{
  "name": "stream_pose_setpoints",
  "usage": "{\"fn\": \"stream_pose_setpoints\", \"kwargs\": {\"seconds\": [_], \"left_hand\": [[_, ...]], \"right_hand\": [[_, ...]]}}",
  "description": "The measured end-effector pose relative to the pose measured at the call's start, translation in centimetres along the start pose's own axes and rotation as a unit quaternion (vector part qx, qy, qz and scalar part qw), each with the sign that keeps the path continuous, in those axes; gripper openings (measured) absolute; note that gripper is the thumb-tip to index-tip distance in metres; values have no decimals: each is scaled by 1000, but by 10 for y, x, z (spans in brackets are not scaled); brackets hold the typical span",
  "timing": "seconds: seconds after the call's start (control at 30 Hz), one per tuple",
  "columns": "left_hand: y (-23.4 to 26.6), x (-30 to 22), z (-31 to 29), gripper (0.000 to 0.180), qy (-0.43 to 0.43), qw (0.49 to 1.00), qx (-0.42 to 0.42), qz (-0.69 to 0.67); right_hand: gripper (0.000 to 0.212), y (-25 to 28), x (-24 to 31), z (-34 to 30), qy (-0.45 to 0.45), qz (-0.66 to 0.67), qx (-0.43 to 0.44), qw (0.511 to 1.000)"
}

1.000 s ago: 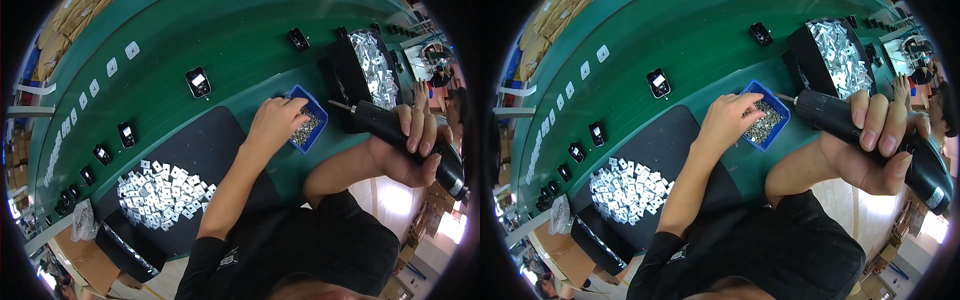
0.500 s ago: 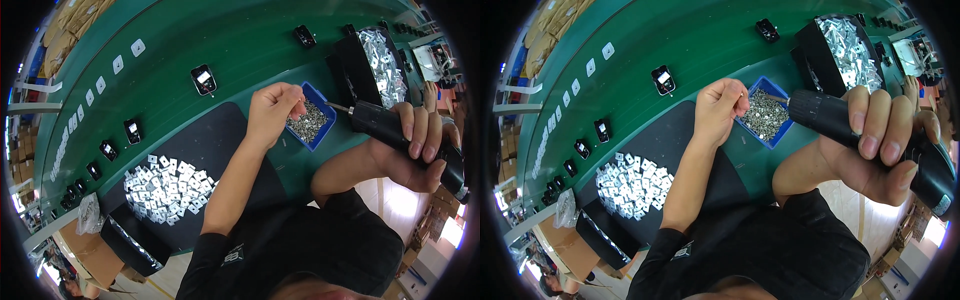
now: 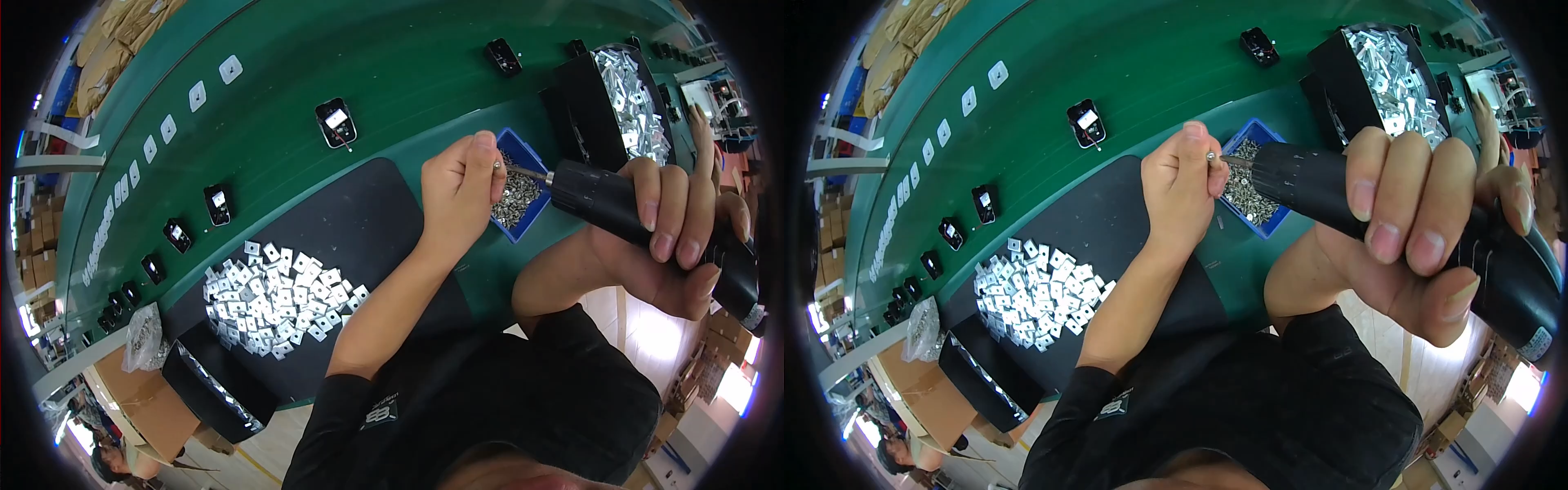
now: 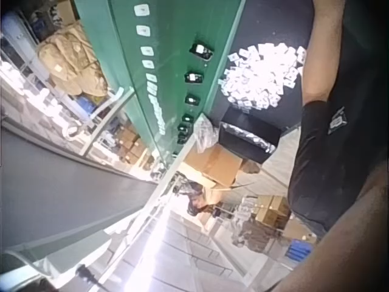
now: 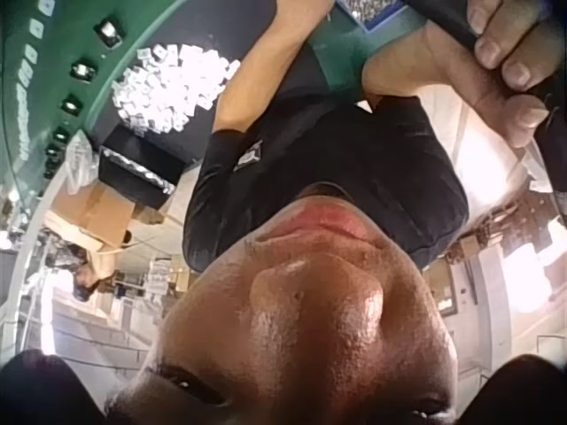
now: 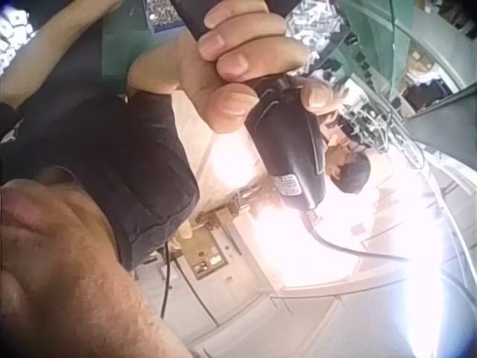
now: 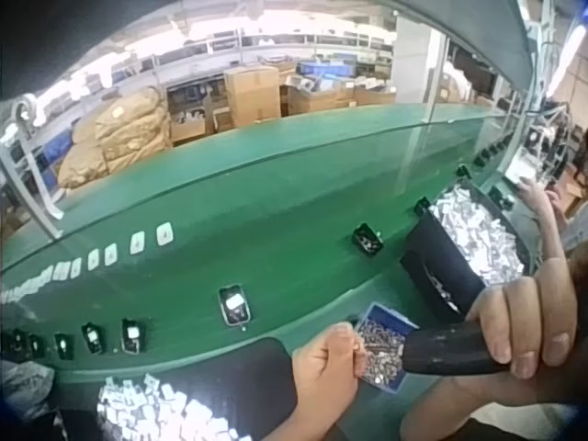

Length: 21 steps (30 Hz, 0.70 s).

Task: The person assembles electronic device components by securing metal parts and electronic modules into a housing with screws, using an electric screwdriver.

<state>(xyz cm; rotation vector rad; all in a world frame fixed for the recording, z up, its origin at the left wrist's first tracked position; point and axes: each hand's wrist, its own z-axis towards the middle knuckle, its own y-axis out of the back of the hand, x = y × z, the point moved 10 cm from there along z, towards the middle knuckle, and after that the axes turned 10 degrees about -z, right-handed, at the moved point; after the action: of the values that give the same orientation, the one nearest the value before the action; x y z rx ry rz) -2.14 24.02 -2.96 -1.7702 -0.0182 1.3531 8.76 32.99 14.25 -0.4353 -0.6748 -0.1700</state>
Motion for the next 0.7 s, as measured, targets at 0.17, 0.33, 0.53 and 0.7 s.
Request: {"fn": "stream_pose_setpoints", "kwargs": {"seconds": [0.17, 0.33, 0.53, 0.7], "left_hand": [[0, -2, -4, 44, 32, 999, -32, -3], [0, -6, -3, 42, 23, 1000, -18, 3], [-1, -14, -1, 44, 9, 999, 8, 53], [-8, -27, -5, 44, -8, 996, 48, 72]], "right_hand": [[39, -7, -1, -1, 3, 4, -3, 1000], [39, -10, -2, -1, -4, 0, 8, 1000], [37, -13, -3, 0, -10, 4, 14, 1000], [36, -10, 2, 1, 19, 58, 7, 998]]}}
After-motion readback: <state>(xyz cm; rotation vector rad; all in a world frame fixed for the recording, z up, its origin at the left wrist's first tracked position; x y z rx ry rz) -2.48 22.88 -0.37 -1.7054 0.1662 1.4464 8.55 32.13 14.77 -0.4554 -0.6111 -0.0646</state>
